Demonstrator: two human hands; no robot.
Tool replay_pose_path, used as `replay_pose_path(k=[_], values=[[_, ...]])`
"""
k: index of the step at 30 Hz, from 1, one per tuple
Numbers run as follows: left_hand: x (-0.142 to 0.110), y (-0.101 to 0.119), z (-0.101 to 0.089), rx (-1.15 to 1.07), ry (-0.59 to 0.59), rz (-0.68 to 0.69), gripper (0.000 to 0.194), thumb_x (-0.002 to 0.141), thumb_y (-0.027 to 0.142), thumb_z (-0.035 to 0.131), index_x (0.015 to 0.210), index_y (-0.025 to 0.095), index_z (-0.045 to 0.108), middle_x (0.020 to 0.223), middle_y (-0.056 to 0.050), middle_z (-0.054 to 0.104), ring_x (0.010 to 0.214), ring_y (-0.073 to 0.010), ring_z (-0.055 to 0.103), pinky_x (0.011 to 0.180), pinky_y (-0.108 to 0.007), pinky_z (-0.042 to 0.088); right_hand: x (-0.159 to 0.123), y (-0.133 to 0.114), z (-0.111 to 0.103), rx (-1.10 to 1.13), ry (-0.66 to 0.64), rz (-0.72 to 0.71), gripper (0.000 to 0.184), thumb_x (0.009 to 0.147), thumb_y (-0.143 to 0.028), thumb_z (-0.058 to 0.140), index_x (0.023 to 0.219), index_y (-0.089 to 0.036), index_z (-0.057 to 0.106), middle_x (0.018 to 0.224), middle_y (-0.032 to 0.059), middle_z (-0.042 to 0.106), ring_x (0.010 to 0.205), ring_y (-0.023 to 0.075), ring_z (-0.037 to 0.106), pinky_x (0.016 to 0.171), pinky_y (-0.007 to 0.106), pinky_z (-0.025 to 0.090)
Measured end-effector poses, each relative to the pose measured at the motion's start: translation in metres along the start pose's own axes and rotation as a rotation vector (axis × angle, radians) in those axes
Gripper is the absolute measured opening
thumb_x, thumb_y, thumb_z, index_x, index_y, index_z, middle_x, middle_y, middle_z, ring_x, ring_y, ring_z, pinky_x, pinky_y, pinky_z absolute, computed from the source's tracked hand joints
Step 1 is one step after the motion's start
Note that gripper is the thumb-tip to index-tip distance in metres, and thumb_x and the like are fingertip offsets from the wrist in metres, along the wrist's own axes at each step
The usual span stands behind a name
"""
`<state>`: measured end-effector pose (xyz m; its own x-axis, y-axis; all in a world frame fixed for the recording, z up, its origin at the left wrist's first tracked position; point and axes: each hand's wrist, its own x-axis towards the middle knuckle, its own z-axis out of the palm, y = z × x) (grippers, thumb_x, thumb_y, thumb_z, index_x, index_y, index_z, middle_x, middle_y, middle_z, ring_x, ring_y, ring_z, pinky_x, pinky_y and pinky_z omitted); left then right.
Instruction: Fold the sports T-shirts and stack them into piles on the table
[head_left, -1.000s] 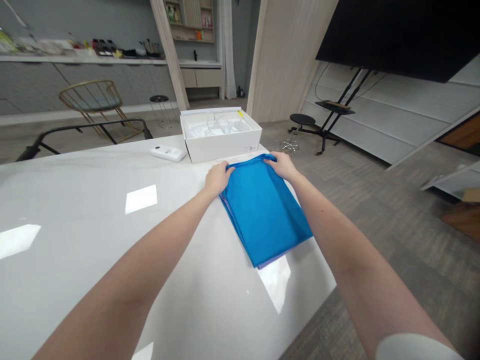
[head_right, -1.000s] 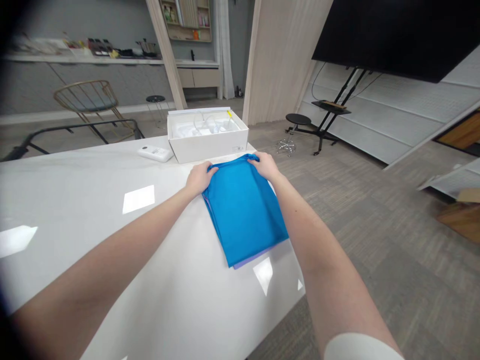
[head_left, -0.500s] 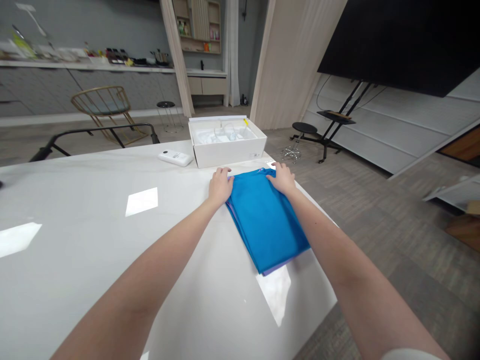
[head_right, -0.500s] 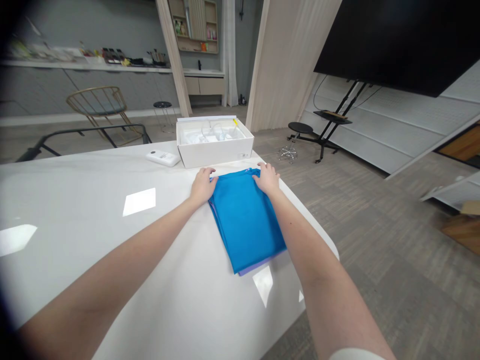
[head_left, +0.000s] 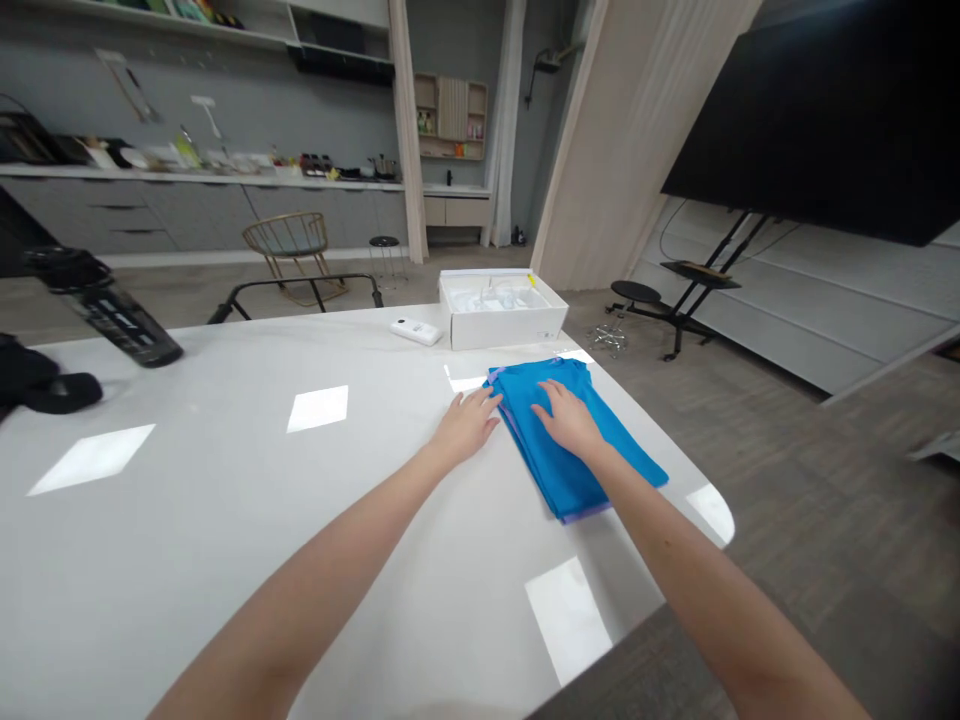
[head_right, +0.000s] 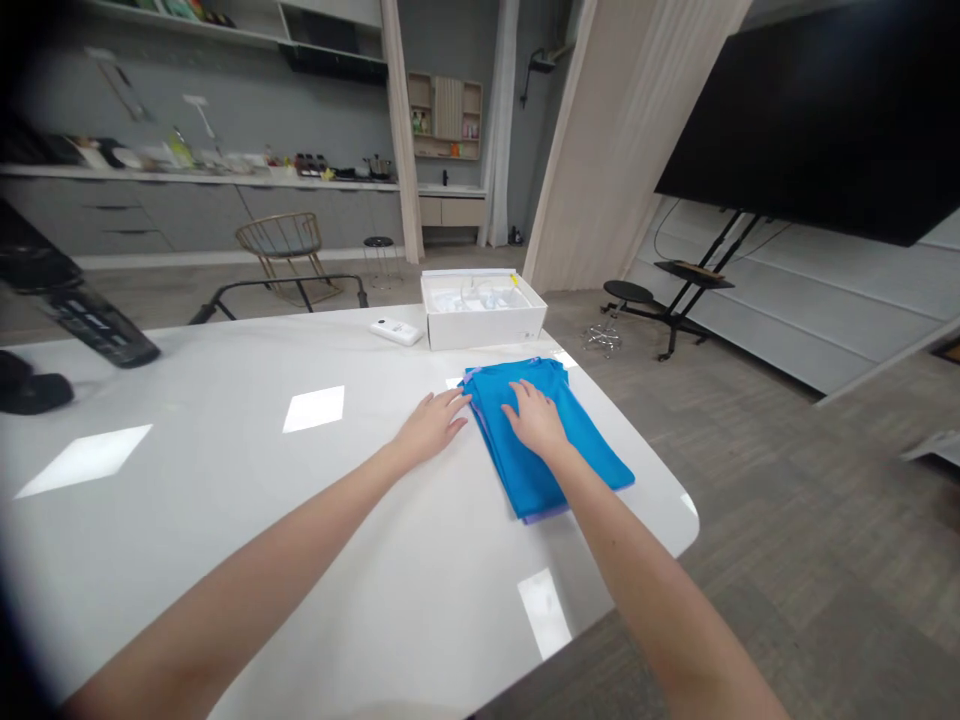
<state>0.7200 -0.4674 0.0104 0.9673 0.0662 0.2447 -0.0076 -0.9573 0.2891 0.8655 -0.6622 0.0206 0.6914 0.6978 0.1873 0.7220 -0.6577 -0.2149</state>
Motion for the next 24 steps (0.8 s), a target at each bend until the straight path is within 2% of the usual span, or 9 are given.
replay_pose_path(k=[3,6,9,13,19,22,24], values=[[-0.057,-0.004,-0.025,-0.036,-0.048,0.012,0.046,0.100,0.028,0.050,0.145,0.022,0.052,0.157,-0.011,0.047,0.142,-0.0238,0.047,0.119,-0.042,0.037,-0.027,-0.052,0.001,0.071,-0.126,-0.124,0.043,0.101,-0.038,0.050,0.138,-0.017,0.059,0.143,0.0161,0.060,0.132,0.0305,0.056,0.108,0.042,0.045],[-0.125,-0.018,-0.049,-0.036,-0.145,-0.028,0.045,0.097,0.032,0.056,0.141,0.024,0.056,0.157,-0.012,0.046,0.142,-0.0269,0.048,0.117,-0.044,0.039,-0.052,-0.123,0.008,0.162,-0.162,-0.302,0.042,0.099,-0.035,0.054,0.138,-0.018,0.060,0.143,0.0138,0.061,0.133,0.0291,0.055,0.112,0.042,0.041],[-0.194,-0.043,-0.076,-0.030,-0.184,-0.140,0.043,0.097,0.033,0.057,0.138,0.023,0.059,0.154,-0.013,0.050,0.140,-0.0283,0.051,0.115,-0.046,0.041,-0.067,-0.202,0.018,0.348,-0.300,-0.444,0.035,0.099,-0.037,0.053,0.127,-0.021,0.068,0.126,0.0093,0.072,0.115,0.0247,0.067,0.102,0.037,0.048],[-0.291,-0.087,-0.116,0.005,-0.064,-0.355,0.036,0.096,0.026,0.056,0.132,0.022,0.063,0.146,-0.012,0.058,0.133,-0.0256,0.057,0.113,-0.042,0.043,-0.069,-0.303,0.042,0.486,-0.448,-0.573,0.031,0.096,-0.038,0.056,0.118,-0.023,0.072,0.110,0.0067,0.076,0.093,0.0217,0.070,0.088,0.034,0.052],[-0.444,-0.147,-0.166,0.135,0.194,-0.746,0.031,0.096,0.020,0.053,0.123,0.022,0.066,0.141,-0.010,0.060,0.129,-0.0239,0.058,0.112,-0.042,0.044,-0.065,-0.451,0.094,0.680,-0.580,-0.693,0.026,0.094,-0.034,0.057,0.110,-0.021,0.073,0.098,0.0061,0.076,0.086,0.0210,0.069,0.081,0.034,0.052],[-0.506,-0.177,-0.193,0.246,0.290,-0.962,0.030,0.095,0.020,0.052,0.122,0.022,0.065,0.143,-0.011,0.057,0.130,-0.0254,0.057,0.111,-0.044,0.043,-0.072,-0.517,0.114,0.721,-0.625,-0.726,0.024,0.093,-0.031,0.058,0.105,-0.020,0.075,0.094,0.0060,0.076,0.084,0.0205,0.068,0.080,0.033,0.051],[-0.536,-0.200,-0.212,0.340,0.333,-1.096,0.033,0.095,0.020,0.051,0.125,0.022,0.063,0.144,-0.012,0.056,0.129,-0.0266,0.056,0.110,-0.044,0.043,-0.080,-0.552,0.123,0.733,-0.647,-0.755,0.023,0.092,-0.030,0.059,0.104,-0.020,0.075,0.093,0.0059,0.076,0.083,0.0196,0.068,0.078,0.031,0.051]])
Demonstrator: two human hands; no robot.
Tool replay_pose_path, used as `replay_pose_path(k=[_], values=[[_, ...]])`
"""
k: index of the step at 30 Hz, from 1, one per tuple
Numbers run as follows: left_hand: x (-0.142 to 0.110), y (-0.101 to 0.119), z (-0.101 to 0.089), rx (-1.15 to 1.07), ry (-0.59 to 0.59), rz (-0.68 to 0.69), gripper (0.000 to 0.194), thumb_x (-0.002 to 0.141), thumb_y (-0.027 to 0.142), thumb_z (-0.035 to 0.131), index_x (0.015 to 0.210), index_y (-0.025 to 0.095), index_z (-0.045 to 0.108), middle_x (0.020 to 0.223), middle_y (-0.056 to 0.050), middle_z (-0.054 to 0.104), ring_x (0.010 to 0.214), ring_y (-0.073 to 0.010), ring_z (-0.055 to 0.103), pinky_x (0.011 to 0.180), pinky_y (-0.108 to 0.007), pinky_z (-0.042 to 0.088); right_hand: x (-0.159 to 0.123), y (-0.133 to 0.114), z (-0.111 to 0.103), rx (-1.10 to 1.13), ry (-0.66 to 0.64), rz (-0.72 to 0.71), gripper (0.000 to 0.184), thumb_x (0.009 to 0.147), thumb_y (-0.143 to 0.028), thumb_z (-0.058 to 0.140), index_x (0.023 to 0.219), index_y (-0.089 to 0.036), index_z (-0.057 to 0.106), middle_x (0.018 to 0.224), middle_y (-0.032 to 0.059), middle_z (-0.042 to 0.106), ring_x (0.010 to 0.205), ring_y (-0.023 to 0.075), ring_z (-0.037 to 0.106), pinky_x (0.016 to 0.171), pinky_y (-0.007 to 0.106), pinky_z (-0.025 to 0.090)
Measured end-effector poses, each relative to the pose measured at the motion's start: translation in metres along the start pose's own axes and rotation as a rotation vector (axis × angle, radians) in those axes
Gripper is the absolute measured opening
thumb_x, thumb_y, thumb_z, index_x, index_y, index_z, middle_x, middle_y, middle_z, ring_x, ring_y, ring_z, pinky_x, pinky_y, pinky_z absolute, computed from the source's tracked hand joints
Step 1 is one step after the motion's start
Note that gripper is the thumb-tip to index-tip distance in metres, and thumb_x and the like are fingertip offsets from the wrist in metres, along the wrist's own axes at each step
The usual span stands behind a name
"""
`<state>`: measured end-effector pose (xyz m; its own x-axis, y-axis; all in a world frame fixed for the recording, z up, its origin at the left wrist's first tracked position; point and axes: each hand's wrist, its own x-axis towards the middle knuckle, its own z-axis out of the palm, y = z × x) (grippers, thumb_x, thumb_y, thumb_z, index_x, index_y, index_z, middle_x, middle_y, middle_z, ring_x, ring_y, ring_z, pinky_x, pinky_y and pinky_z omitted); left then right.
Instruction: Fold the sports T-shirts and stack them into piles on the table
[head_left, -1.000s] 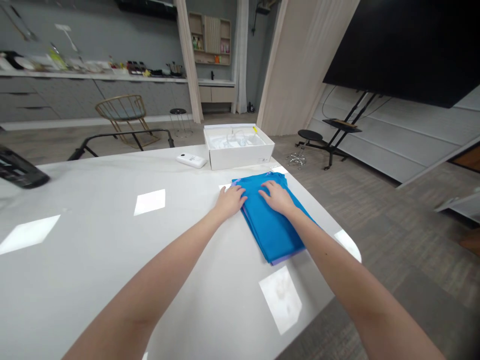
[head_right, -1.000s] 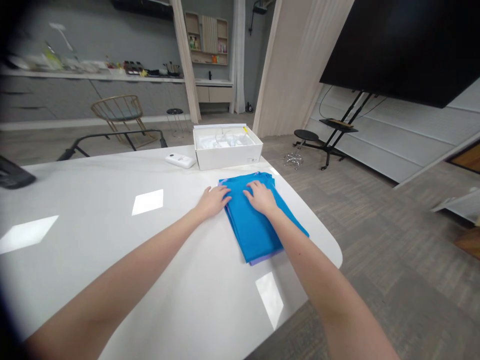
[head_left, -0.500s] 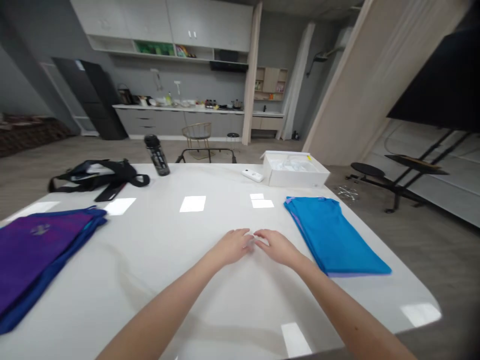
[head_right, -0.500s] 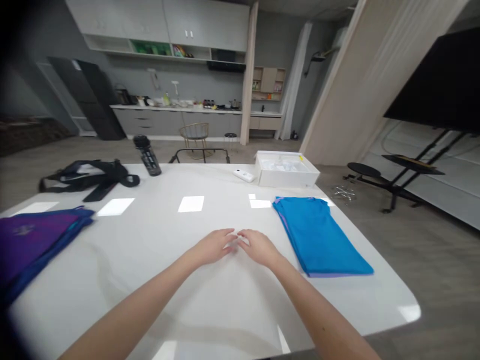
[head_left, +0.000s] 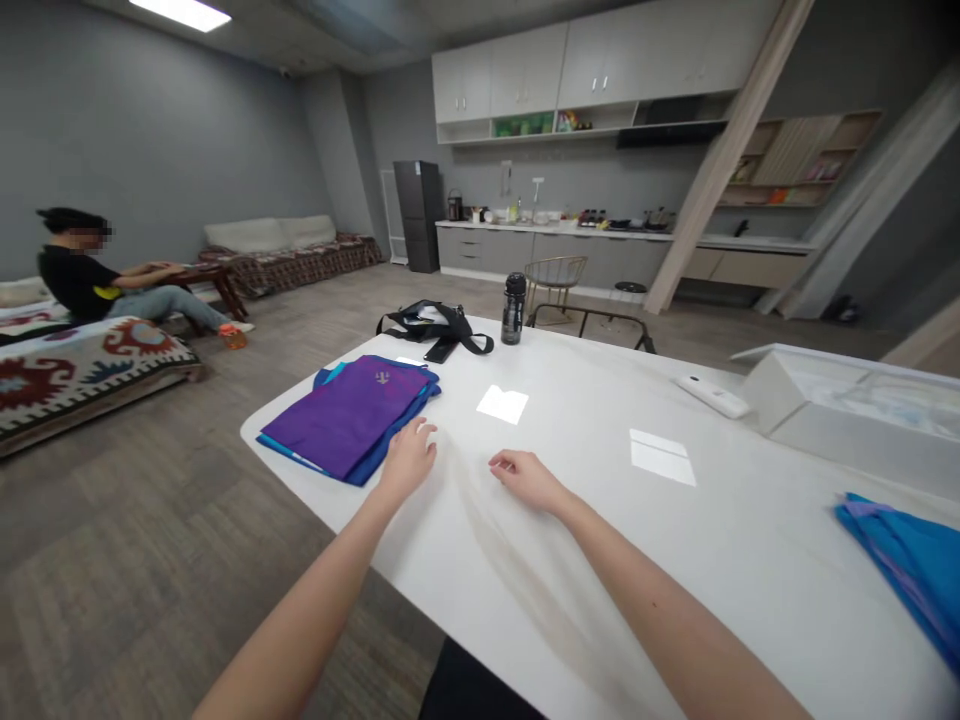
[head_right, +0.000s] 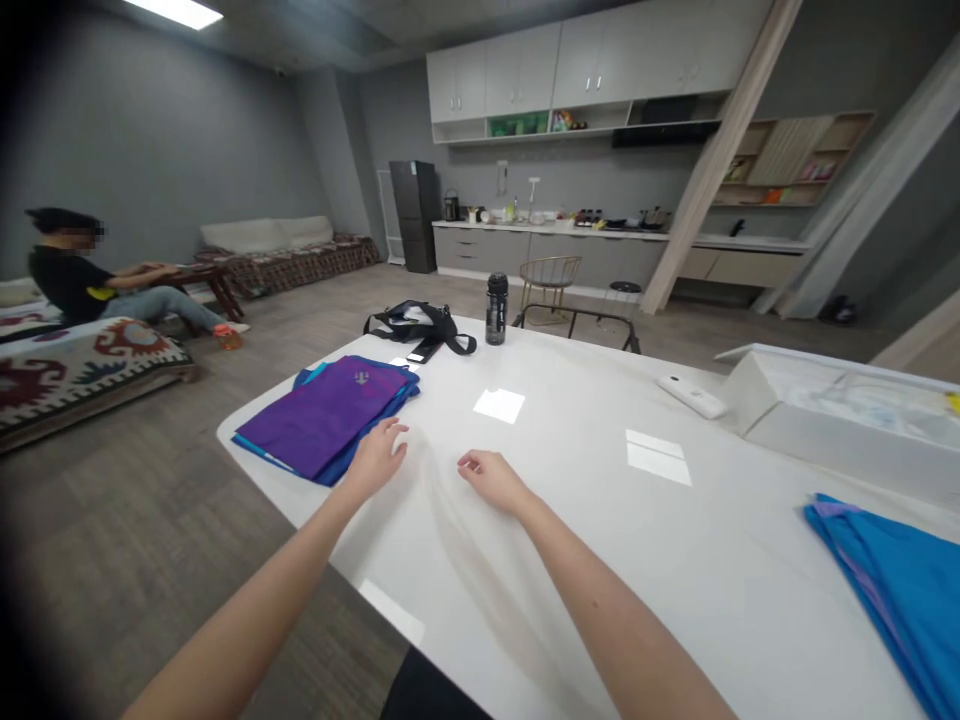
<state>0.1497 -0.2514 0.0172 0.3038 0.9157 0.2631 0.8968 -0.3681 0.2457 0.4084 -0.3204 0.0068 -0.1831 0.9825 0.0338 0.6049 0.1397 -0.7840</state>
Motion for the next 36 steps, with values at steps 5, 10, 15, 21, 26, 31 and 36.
replay_pose_path(k=[5,10,15,21,26,31,36], values=[[0.044,-0.061,-0.010,0.207,0.020,-0.205,0.039,0.094,0.025,0.050,0.133,0.020,0.057,0.145,-0.016,0.053,0.130,-0.0319,0.053,0.111,-0.050,0.037,0.028,-0.027,0.036,0.001,-0.095,-0.084,0.022,0.093,-0.030,0.059,0.103,-0.020,0.076,0.092,0.0053,0.076,0.081,0.0182,0.067,0.074,0.029,0.049],[0.068,-0.089,-0.003,0.287,-0.035,-0.216,0.034,0.098,0.026,0.042,0.124,0.017,0.062,0.127,-0.014,0.063,0.118,-0.0316,0.059,0.104,-0.048,0.041,0.033,-0.034,0.044,0.010,-0.129,-0.077,0.023,0.093,-0.030,0.059,0.103,-0.019,0.077,0.092,0.0049,0.076,0.080,0.0179,0.067,0.074,0.028,0.048],[0.072,-0.095,0.000,0.315,0.002,-0.226,0.034,0.101,0.026,0.033,0.107,0.015,0.065,0.111,-0.015,0.067,0.107,-0.0307,0.064,0.093,-0.042,0.046,0.038,-0.022,0.046,0.044,-0.105,-0.052,0.022,0.093,-0.030,0.058,0.100,-0.020,0.077,0.089,0.0038,0.075,0.077,0.0170,0.065,0.072,0.027,0.048],[0.071,-0.078,-0.004,0.209,0.072,-0.237,0.032,0.105,0.027,0.029,0.111,0.018,0.060,0.110,-0.011,0.068,0.099,-0.0265,0.067,0.081,-0.035,0.048,0.052,-0.020,0.049,0.091,-0.089,-0.049,0.022,0.094,-0.032,0.057,0.101,-0.021,0.074,0.090,0.0036,0.073,0.076,0.0170,0.065,0.075,0.030,0.050],[0.061,-0.039,-0.011,0.044,0.112,-0.147,0.028,0.106,0.029,0.033,0.113,0.022,0.059,0.112,-0.009,0.068,0.101,-0.0231,0.067,0.085,-0.032,0.048,0.070,-0.029,0.050,0.071,0.123,-0.035,0.043,0.086,-0.026,0.064,0.129,-0.023,0.060,0.124,0.0082,0.064,0.092,0.0187,0.066,0.091,0.036,0.052],[0.036,0.015,-0.010,-0.269,0.140,0.081,0.022,0.104,0.028,0.039,0.110,0.024,0.059,0.109,-0.005,0.069,0.101,-0.0202,0.067,0.089,-0.031,0.049,0.080,-0.031,0.047,-0.058,0.334,-0.090,0.076,0.077,-0.025,0.071,0.149,-0.023,0.045,0.156,0.0138,0.041,0.143,0.0306,0.039,0.116,0.048,0.036],[0.017,0.049,-0.005,-0.456,0.070,0.321,0.021,0.103,0.025,0.040,0.109,0.025,0.059,0.110,-0.005,0.068,0.104,-0.0195,0.065,0.094,-0.033,0.051,0.075,-0.022,0.033,0.097,0.325,-0.075,0.037,0.077,-0.012,0.051,0.109,-0.021,0.068,0.121,0.0084,0.070,0.117,0.0238,0.062,0.107,0.038,0.045]])
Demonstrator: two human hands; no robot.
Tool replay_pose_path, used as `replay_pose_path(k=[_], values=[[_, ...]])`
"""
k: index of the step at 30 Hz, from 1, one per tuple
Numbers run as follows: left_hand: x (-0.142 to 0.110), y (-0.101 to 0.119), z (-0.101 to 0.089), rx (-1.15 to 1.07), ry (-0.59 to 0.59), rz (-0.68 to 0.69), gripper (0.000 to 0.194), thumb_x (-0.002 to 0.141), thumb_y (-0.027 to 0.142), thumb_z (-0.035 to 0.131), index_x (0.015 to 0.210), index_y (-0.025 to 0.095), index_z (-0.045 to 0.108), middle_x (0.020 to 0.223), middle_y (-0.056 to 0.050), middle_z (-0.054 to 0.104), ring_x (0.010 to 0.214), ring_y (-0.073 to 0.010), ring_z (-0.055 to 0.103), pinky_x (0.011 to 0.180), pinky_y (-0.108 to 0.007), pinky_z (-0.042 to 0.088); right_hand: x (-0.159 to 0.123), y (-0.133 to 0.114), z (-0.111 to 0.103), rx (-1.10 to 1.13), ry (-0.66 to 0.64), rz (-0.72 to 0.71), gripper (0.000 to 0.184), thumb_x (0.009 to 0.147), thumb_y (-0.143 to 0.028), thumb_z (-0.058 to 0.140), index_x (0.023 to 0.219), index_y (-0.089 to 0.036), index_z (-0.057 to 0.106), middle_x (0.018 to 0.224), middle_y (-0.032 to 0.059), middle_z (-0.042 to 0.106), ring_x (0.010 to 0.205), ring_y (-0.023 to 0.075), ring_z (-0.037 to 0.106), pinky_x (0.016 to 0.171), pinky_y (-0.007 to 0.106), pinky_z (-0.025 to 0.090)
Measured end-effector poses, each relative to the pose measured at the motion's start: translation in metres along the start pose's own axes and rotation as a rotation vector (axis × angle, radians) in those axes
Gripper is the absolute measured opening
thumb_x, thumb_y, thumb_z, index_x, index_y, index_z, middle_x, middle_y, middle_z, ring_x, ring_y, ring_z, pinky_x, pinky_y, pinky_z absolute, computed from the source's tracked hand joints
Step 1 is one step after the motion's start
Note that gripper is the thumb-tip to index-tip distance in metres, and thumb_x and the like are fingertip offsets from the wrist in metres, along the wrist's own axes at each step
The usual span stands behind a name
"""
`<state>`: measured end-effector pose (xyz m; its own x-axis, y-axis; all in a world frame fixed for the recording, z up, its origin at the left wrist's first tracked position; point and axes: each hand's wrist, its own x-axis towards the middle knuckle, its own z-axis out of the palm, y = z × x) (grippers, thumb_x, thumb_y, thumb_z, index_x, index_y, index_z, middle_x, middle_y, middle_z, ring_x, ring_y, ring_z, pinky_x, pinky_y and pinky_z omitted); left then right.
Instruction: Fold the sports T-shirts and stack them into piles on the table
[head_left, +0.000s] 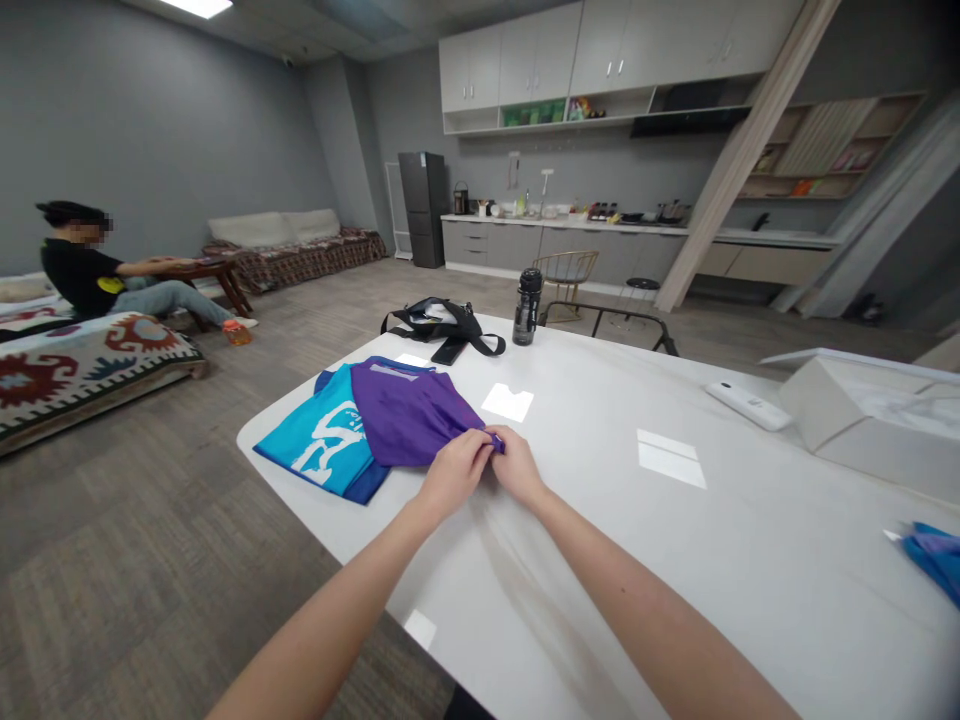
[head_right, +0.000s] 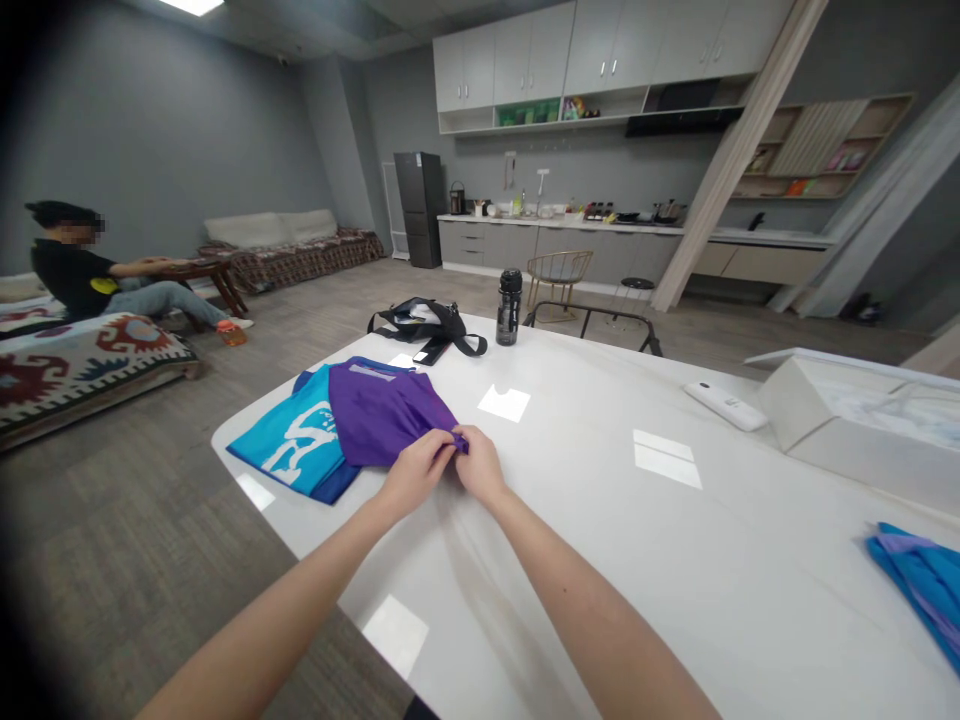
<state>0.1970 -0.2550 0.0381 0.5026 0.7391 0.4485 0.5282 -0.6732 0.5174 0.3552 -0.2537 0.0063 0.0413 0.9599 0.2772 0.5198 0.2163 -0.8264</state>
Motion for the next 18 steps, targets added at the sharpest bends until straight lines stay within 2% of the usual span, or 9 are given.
replay_pose_path(k=[3,7,10,13,15,18], values=[[-0.004,0.002,0.009,0.046,0.011,0.010,0.028,0.095,0.019,0.048,0.121,0.025,0.058,0.127,-0.008,0.063,0.120,-0.0230,0.060,0.106,-0.040,0.047,-0.011,-0.004,-0.021,0.112,0.043,0.062,0.030,0.077,-0.016,0.046,0.099,-0.022,0.066,0.095,0.0031,0.073,0.092,0.0225,0.067,0.086,0.034,0.052],[-0.009,-0.005,0.020,0.180,0.006,-0.062,0.071,0.077,0.007,0.055,0.146,0.025,0.045,0.149,-0.011,0.050,0.139,-0.0276,0.047,0.120,-0.049,0.035,-0.041,-0.020,-0.060,0.178,0.091,0.095,0.018,0.079,-0.022,0.046,0.087,-0.023,0.062,0.083,0.0004,0.070,0.080,0.0210,0.063,0.073,0.030,0.050],[-0.009,-0.009,0.025,0.227,0.001,-0.130,0.086,0.069,-0.001,0.049,0.151,0.025,0.041,0.155,-0.010,0.045,0.144,-0.0261,0.043,0.123,-0.049,0.029,-0.078,-0.032,-0.097,0.170,0.105,0.129,0.012,0.080,-0.023,0.046,0.073,-0.023,0.056,0.069,-0.0011,0.061,0.068,0.0182,0.057,0.062,0.028,0.045],[-0.006,-0.010,0.028,0.243,0.016,-0.194,0.086,0.066,-0.004,0.045,0.147,0.024,0.047,0.153,-0.009,0.049,0.143,-0.0248,0.044,0.124,-0.051,0.026,-0.125,-0.034,-0.143,0.166,0.204,0.203,0.014,0.079,-0.024,0.048,0.074,-0.023,0.061,0.069,-0.0006,0.060,0.064,0.0176,0.056,0.058,0.028,0.045],[-0.002,-0.007,0.030,0.254,0.014,-0.215,0.078,0.067,-0.002,0.045,0.140,0.023,0.054,0.149,-0.009,0.054,0.141,-0.0256,0.048,0.124,-0.052,0.025,-0.157,-0.027,-0.178,0.154,0.329,0.262,0.019,0.075,-0.024,0.051,0.083,-0.025,0.068,0.075,0.0006,0.065,0.068,0.0196,0.060,0.058,0.029,0.048],[0.007,0.007,0.037,0.199,-0.017,-0.282,0.063,0.072,0.002,0.046,0.129,0.023,0.063,0.134,-0.009,0.067,0.129,-0.0265,0.059,0.117,-0.048,0.036,-0.196,-0.002,-0.231,0.054,0.539,0.452,0.023,0.076,-0.034,0.053,0.089,-0.027,0.071,0.065,0.0005,0.062,0.056,0.0220,0.058,0.050,0.033,0.048]])
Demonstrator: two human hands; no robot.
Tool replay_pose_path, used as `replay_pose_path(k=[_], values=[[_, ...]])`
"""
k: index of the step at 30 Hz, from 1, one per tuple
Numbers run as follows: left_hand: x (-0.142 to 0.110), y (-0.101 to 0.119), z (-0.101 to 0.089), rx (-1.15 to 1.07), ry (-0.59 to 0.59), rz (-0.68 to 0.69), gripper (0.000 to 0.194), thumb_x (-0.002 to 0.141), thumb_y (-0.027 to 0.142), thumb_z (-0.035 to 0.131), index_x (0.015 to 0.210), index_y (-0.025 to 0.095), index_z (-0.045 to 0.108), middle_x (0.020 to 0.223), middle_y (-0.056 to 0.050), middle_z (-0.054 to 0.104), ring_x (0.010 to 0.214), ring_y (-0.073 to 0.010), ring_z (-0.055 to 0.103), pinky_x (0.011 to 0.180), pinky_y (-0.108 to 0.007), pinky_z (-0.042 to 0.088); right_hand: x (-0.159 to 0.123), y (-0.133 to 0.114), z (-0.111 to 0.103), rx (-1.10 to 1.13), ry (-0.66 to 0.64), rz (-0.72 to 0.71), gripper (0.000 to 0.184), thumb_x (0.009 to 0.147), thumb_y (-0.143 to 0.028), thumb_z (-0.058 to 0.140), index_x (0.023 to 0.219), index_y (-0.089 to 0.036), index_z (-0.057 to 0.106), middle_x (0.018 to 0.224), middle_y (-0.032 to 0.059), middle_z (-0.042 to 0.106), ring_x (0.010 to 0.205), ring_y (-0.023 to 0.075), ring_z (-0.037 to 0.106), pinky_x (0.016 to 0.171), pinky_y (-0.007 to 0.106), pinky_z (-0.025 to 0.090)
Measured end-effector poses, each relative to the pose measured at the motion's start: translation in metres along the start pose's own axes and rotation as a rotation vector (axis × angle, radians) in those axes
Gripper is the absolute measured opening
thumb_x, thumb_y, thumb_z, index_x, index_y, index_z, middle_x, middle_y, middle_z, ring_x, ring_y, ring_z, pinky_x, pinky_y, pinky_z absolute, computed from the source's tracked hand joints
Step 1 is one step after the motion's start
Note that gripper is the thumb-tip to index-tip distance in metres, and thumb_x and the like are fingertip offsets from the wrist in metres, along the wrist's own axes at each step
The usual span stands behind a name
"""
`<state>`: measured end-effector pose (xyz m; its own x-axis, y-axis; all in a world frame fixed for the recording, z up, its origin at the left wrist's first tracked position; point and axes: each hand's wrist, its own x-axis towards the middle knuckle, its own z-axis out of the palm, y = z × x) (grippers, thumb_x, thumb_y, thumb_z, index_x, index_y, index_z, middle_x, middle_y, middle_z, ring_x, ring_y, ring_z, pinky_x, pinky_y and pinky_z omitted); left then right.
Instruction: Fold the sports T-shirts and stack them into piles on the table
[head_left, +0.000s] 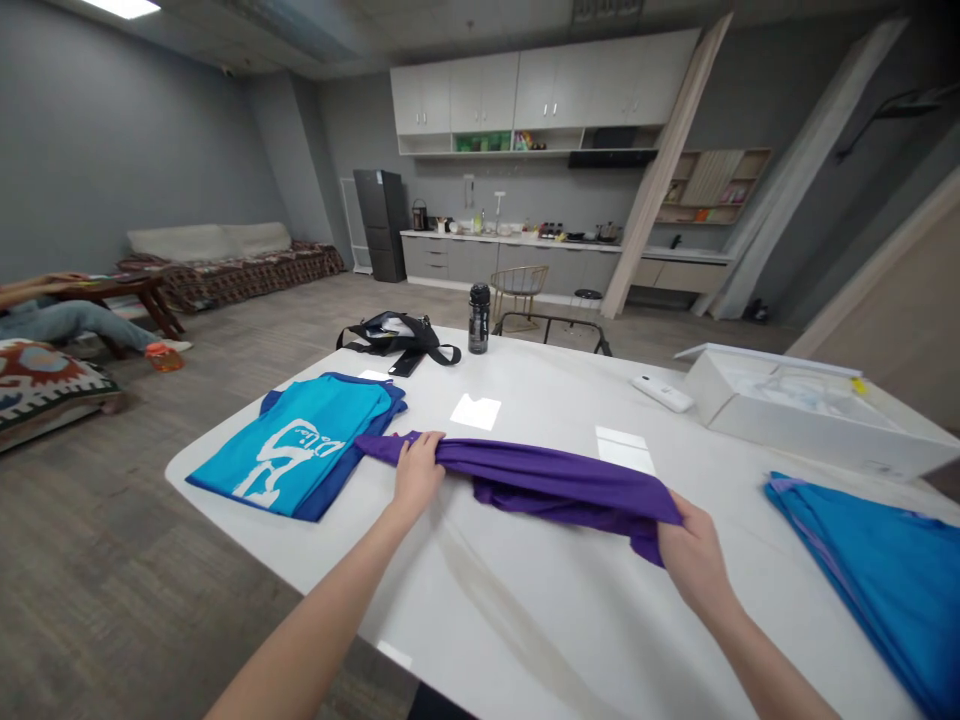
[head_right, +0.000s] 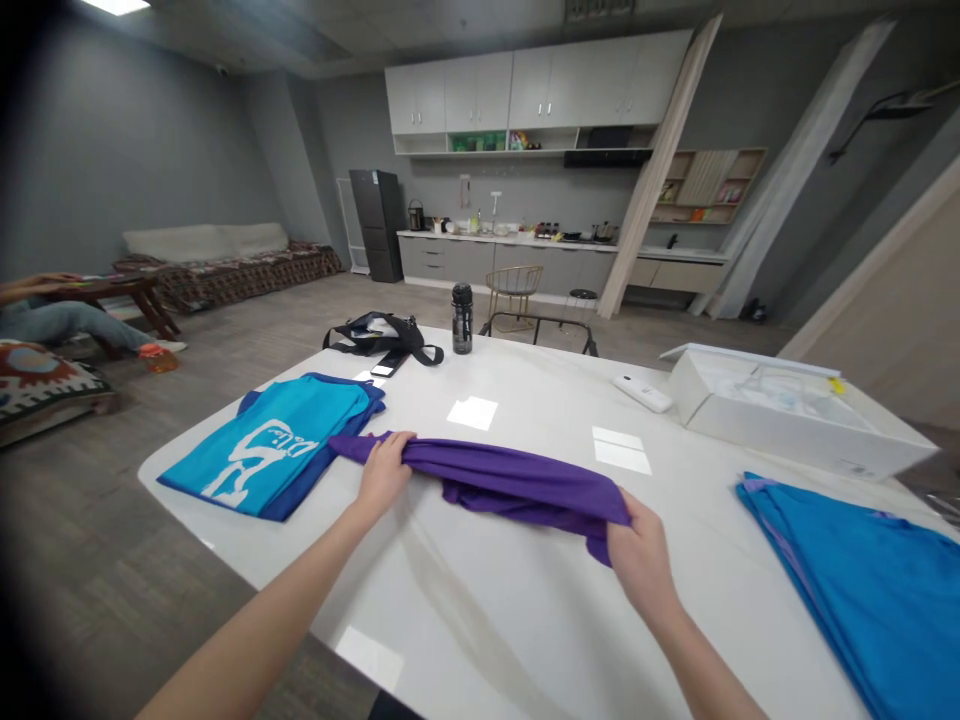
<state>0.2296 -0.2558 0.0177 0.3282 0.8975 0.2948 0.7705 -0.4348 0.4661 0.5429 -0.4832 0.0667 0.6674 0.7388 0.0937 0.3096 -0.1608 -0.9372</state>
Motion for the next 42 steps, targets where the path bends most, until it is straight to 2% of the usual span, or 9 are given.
replay_pose_path(k=[5,10,15,18,24,28,35,39,42], values=[[0.001,0.070,0.005,-0.286,-0.182,0.041,0.043,0.075,0.007,0.047,0.104,0.026,0.073,0.097,-0.003,0.077,0.097,-0.0242,0.070,0.089,-0.034,0.053,0.018,0.046,-0.055,-0.561,0.137,-0.040,0.036,0.076,-0.036,0.053,0.106,-0.025,0.069,0.099,0.0116,0.071,0.096,0.0366,0.068,0.080,0.048,0.055],[-0.017,0.161,0.000,-0.539,-0.353,0.147,0.024,0.076,0.013,0.052,0.087,0.023,0.070,0.085,-0.001,0.074,0.082,-0.0196,0.067,0.075,-0.028,0.051,-0.015,0.033,-0.033,-0.535,-0.033,-0.371,0.069,0.076,-0.028,0.060,0.145,-0.026,0.047,0.151,0.0153,0.045,0.142,0.0345,0.041,0.113,0.053,0.040],[-0.043,0.220,-0.004,-0.739,-0.534,0.224,0.018,0.076,0.021,0.059,0.092,0.020,0.068,0.087,-0.001,0.072,0.080,-0.0171,0.065,0.068,-0.024,0.048,-0.047,-0.007,-0.002,-0.094,-0.280,-0.356,0.041,0.084,-0.024,0.061,0.125,-0.024,0.056,0.112,0.0058,0.066,0.097,0.0226,0.063,0.082,0.036,0.052],[-0.048,0.229,-0.002,-0.706,-0.499,0.266,0.021,0.076,0.018,0.059,0.093,0.020,0.070,0.094,-0.002,0.073,0.087,-0.0183,0.066,0.076,-0.025,0.050,-0.043,-0.013,-0.005,-0.042,-0.225,-0.279,0.004,0.085,-0.024,0.057,0.089,-0.022,0.058,0.078,-0.0012,0.061,0.070,0.0169,0.054,0.064,0.029,0.042],[-0.044,0.212,0.006,-0.334,-0.325,0.379,0.036,0.076,0.008,0.051,0.100,0.024,0.072,0.102,-0.003,0.072,0.096,-0.0210,0.066,0.087,-0.031,0.049,-0.035,-0.012,-0.030,-0.068,-0.095,-0.259,0.019,0.083,-0.021,0.052,0.070,-0.023,0.039,0.065,-0.0057,0.042,0.064,0.0137,0.041,0.061,0.027,0.031],[-0.035,0.197,0.010,-0.143,-0.231,0.417,0.040,0.075,0.005,0.048,0.103,0.023,0.071,0.107,-0.006,0.071,0.100,-0.0239,0.066,0.085,-0.034,0.047,-0.038,-0.016,-0.044,0.013,-0.179,-0.224,0.025,0.082,-0.022,0.055,0.069,-0.023,0.034,0.066,-0.0060,0.038,0.065,0.0127,0.037,0.061,0.026,0.031],[-0.004,0.208,-0.003,-0.704,-0.214,0.174,0.020,0.085,0.024,0.053,0.090,0.020,0.072,0.086,-0.003,0.072,0.082,-0.0197,0.065,0.076,-0.030,0.048,-0.038,-0.017,-0.064,0.014,-0.651,-0.054,0.019,0.082,-0.033,0.069,0.084,-0.021,0.054,0.079,-0.0032,0.055,0.071,0.0146,0.051,0.063,0.026,0.040],[-0.024,0.245,-0.011,-0.898,-0.394,0.162,0.020,0.076,0.020,0.060,0.092,0.019,0.072,0.073,0.001,0.066,0.066,-0.0138,0.058,0.063,-0.025,0.044,-0.043,-0.026,-0.054,-0.070,-0.435,-0.249,0.069,0.069,-0.028,0.083,0.131,-0.027,0.053,0.126,0.0042,0.060,0.105,0.0220,0.059,0.092,0.035,0.049],[-0.044,0.266,-0.014,-0.994,-0.513,0.176,0.032,0.076,0.017,0.062,0.107,0.019,0.072,0.069,0.004,0.060,0.062,-0.0117,0.055,0.062,-0.024,0.043,-0.042,-0.035,-0.040,-0.029,-0.279,-0.340,0.055,0.077,-0.022,0.072,0.130,-0.025,0.058,0.127,0.0058,0.064,0.112,0.0238,0.061,0.099,0.038,0.048]])
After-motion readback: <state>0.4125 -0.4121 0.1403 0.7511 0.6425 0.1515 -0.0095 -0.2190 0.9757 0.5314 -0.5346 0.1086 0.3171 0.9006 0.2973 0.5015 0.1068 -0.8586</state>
